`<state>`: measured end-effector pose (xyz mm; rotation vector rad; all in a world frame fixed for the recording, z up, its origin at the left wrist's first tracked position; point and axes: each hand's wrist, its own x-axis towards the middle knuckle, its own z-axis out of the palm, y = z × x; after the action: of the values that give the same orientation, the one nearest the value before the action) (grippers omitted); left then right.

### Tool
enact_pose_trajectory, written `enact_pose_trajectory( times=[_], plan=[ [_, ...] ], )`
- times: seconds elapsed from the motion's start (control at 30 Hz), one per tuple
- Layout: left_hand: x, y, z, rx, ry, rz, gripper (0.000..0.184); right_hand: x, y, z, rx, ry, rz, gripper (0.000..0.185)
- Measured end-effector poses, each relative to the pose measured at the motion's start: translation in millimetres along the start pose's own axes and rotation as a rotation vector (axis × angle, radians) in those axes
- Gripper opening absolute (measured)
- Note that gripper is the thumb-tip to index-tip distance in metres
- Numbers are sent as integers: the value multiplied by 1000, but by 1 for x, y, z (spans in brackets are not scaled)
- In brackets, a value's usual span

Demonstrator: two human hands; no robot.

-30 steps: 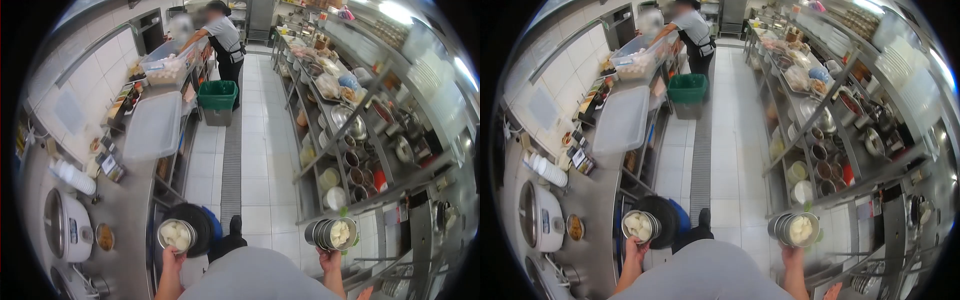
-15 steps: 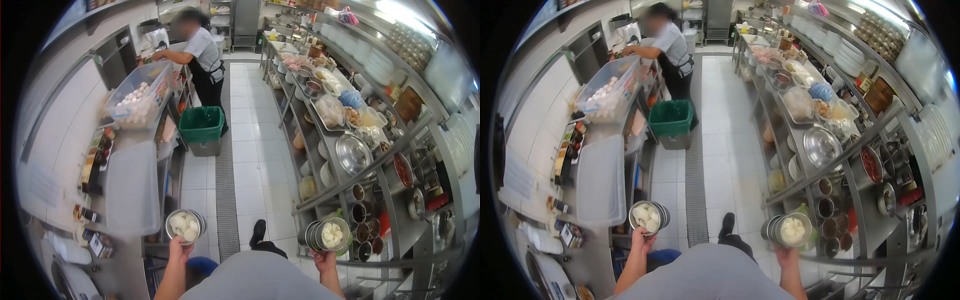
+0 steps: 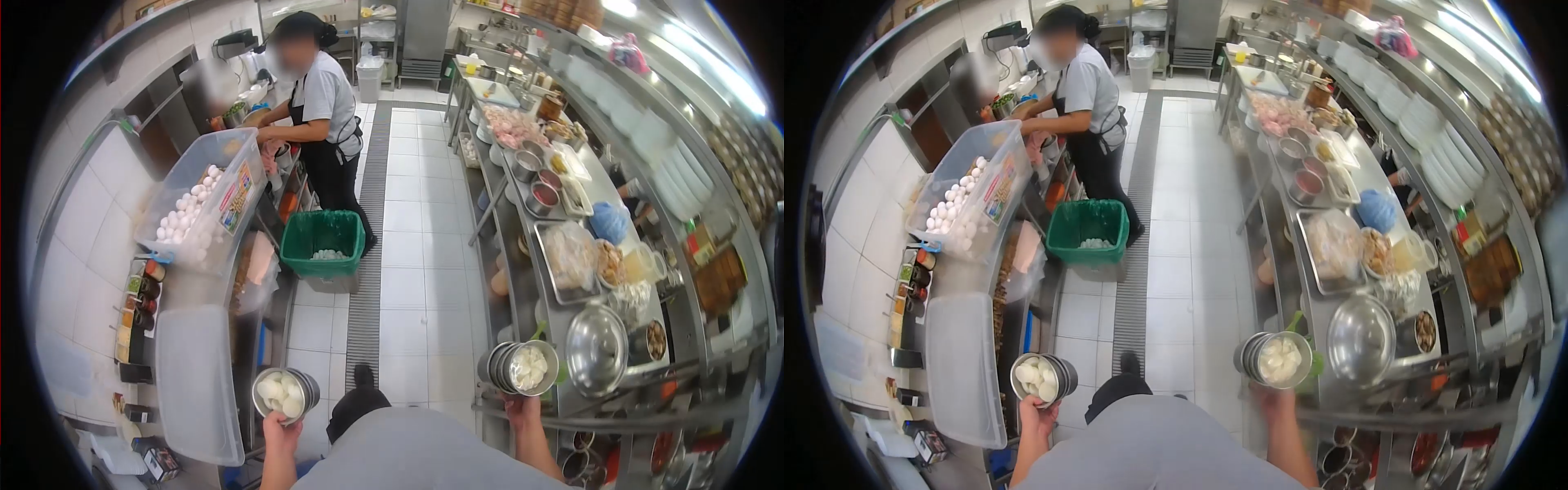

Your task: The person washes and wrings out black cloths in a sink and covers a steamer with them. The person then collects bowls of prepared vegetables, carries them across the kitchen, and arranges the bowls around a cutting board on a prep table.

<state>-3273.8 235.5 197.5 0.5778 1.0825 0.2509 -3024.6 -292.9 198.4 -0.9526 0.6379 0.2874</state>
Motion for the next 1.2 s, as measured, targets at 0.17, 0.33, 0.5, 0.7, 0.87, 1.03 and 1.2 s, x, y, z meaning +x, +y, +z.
enact_pose_trajectory(
  times=[0.17, 0.33, 0.5, 0.7, 0.87, 1.03, 1.2],
  plan=[
    [79, 25, 38, -26, 63, 25, 67, 101, -28, 69, 95, 64, -68, 38],
    [161, 75, 109, 76, -31, 31, 60, 152, -58, 148, 153, 15, -88, 40],
    [233, 134, 225, 222, -43, -11, 59, 215, -75, 171, 182, -94, 41, 42],
    [324, 163, 354, 194, -122, -56, 57, 282, -118, 281, 188, 10, 8, 40],
    [359, 181, 452, 155, -93, -62, 65, 373, -162, 329, 142, -49, 45, 41],
    [374, 187, 532, 98, -74, -6, 66, 476, -218, 379, 22, -115, 89, 37],
    [422, 185, 601, 78, -46, -43, 65, 568, -276, 457, 40, -185, 116, 38]
  ],
)
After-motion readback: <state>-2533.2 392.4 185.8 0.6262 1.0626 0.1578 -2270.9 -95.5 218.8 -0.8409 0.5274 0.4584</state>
